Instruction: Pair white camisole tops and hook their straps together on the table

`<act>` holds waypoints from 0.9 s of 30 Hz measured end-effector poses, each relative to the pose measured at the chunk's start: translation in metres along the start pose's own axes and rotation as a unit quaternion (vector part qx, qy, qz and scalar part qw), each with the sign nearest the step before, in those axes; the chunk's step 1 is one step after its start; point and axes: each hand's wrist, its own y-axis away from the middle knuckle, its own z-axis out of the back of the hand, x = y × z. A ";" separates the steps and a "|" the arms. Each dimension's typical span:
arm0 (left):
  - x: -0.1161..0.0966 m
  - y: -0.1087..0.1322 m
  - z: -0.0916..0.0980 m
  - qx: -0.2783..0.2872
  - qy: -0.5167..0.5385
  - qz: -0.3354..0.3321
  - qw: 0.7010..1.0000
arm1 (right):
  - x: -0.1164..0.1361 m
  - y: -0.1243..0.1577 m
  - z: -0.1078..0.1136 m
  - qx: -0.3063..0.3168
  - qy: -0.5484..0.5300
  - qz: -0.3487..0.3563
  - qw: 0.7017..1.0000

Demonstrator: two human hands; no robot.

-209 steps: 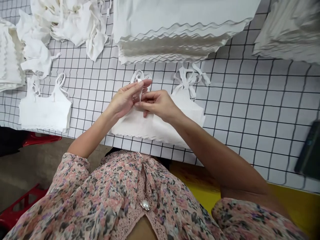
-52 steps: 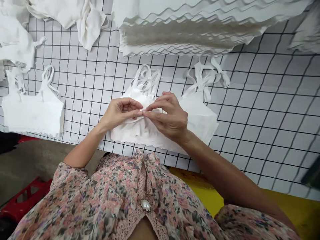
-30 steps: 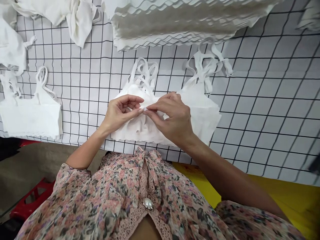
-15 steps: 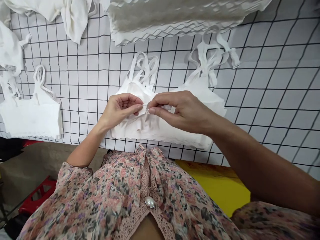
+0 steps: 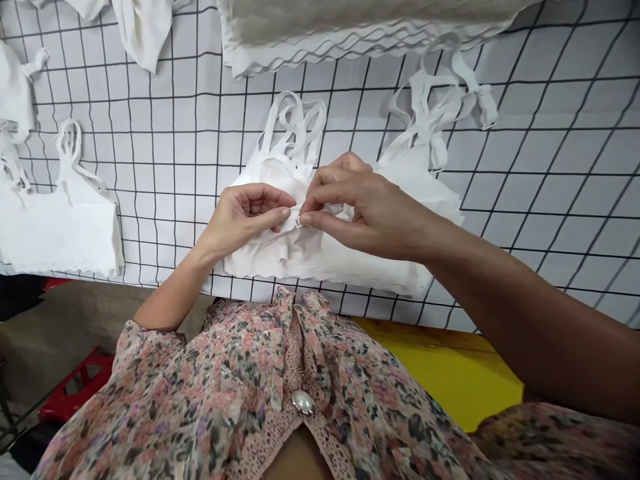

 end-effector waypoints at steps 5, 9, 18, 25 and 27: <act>0.000 0.001 -0.002 0.004 0.023 0.008 1.000 | 0.002 0.000 -0.001 0.000 0.001 -0.005 1.000; 0.000 0.001 -0.001 0.006 0.021 0.011 1.000 | 0.000 0.001 -0.003 -0.009 0.000 -0.002 1.000; -0.001 0.001 -0.001 0.010 0.048 0.014 0.999 | 0.015 -0.002 0.004 0.017 0.003 -0.076 0.997; 0.005 0.001 -0.001 0.009 0.027 0.000 1.000 | 0.018 -0.002 0.001 -0.004 0.014 -0.085 0.996; 0.008 0.001 -0.001 0.004 0.022 -0.004 1.000 | 0.019 -0.001 -0.002 -0.022 0.025 -0.082 0.996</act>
